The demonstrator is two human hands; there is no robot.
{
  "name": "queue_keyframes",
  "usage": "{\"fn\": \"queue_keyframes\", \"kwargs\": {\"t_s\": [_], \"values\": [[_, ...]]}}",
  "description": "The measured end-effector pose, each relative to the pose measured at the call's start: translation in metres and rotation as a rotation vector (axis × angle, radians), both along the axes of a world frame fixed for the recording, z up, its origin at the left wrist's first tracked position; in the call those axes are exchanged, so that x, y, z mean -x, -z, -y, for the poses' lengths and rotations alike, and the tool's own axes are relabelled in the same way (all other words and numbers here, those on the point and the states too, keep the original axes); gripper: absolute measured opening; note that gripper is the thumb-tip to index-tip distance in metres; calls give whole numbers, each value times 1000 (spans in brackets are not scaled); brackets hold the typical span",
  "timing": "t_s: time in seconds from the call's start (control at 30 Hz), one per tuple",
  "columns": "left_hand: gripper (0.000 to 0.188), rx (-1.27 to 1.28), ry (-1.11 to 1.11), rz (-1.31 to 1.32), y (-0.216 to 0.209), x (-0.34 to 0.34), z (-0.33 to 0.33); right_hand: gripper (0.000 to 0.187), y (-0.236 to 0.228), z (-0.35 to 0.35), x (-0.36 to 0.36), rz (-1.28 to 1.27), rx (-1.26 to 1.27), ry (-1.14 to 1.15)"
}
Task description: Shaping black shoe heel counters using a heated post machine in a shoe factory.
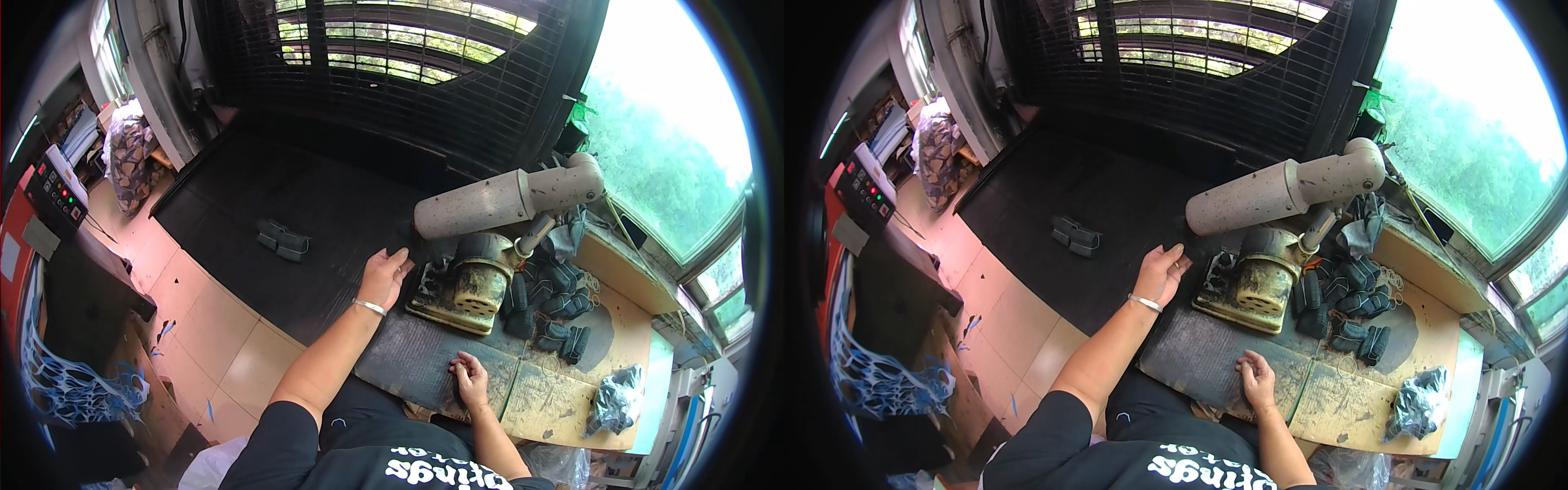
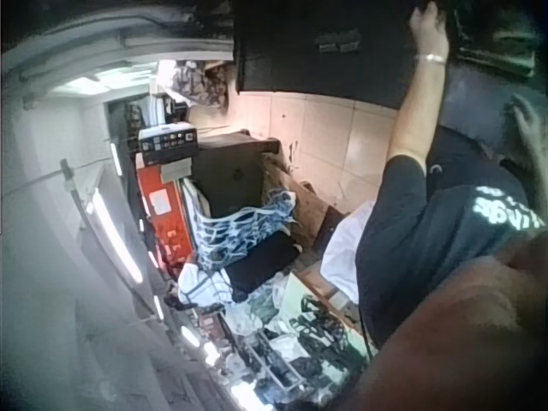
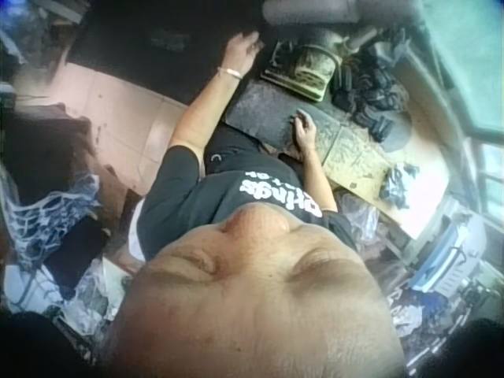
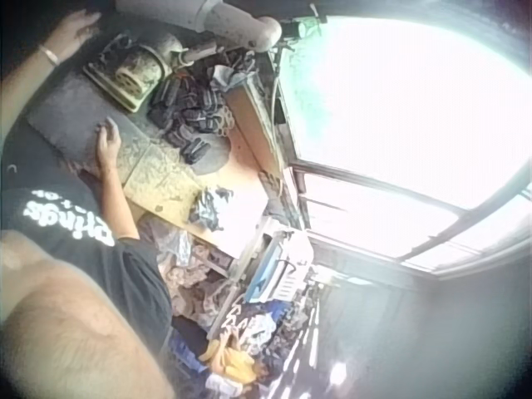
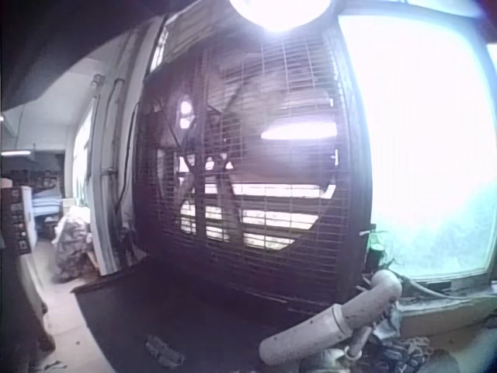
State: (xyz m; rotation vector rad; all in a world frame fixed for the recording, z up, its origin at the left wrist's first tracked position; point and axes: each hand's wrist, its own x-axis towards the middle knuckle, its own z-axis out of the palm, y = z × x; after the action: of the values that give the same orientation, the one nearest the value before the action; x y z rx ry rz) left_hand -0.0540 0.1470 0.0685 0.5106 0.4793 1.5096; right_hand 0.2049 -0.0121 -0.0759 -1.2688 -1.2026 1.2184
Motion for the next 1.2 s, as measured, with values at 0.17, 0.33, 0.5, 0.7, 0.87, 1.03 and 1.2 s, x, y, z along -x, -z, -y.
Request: {"fn": "queue_keyframes", "kwargs": {"t_s": [0.17,0.33,0.5,0.7,0.87,1.03,1.2], "values": [[7,-9,-54,6,-6,2,-12,27,2,0,0,-3,-4,4],[6,-24,-82,23,-15,7,-24,27,1,0,-1,0,0,4],[4,-25,-107,32,-18,13,-36,27,2,1,-1,-13,6,-1],[6,-32,-81,33,-24,17,-41,26,2,0,-1,-15,9,-5],[11,-46,-51,10,-19,14,-39,26,1,-1,-1,-10,13,-4],[9,-25,-6,-8,-7,13,-37,26,1,-1,-2,-7,15,-10],[8,-1,13,-6,-4,7,-28,26,2,0,-2,-9,19,-10]]}}
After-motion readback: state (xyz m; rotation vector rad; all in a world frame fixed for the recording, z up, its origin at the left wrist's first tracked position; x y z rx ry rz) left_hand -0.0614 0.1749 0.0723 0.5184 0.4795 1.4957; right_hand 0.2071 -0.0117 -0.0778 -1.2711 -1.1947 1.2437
